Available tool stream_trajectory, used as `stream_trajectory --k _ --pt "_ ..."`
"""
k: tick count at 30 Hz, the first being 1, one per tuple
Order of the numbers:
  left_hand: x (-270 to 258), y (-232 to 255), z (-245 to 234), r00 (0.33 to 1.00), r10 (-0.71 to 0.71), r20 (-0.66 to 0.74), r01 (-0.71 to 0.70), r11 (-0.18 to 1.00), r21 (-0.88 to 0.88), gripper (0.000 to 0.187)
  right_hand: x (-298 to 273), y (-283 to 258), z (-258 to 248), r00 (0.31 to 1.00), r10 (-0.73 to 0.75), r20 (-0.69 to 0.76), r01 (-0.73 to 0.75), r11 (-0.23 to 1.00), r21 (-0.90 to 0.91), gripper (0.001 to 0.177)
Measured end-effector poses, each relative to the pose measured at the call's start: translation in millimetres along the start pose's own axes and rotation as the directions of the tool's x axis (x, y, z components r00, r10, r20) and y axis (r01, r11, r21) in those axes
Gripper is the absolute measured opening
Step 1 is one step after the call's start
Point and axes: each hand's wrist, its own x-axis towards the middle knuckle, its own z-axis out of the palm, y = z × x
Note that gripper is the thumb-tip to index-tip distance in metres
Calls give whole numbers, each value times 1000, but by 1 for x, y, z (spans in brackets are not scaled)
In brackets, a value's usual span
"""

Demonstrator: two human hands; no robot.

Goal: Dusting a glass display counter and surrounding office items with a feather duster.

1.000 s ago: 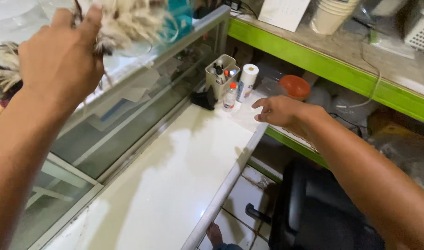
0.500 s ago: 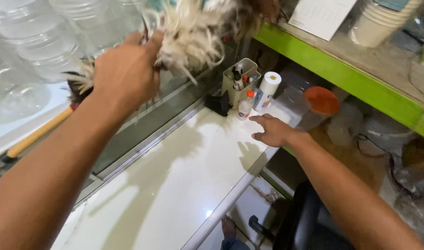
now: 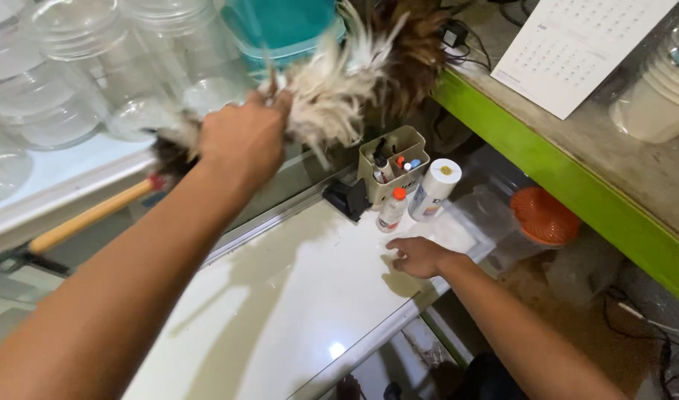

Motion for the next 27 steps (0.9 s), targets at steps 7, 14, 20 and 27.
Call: stream_trajectory --k 7,14,20,27 --pt "55 51 11 998 -43 -34 40 996 -80 42 -20 -19 -32 997 -77 -31 75 996 -50 59" --pt "-23 -4 -4 998 -34 54 34 999 5 65 -21 17 -31 997 -72 -34 69 995 -78 59" --pt "-84 -65 -14 991 -119 69 115 992 53 67 -22 14 -30 1000 -6 14 7 998 -58 62" --pt "-40 -30 25 999 -45 1 45 994 -99 64 -36 -44 -20 989 -139 -56 137 990 -36 57"
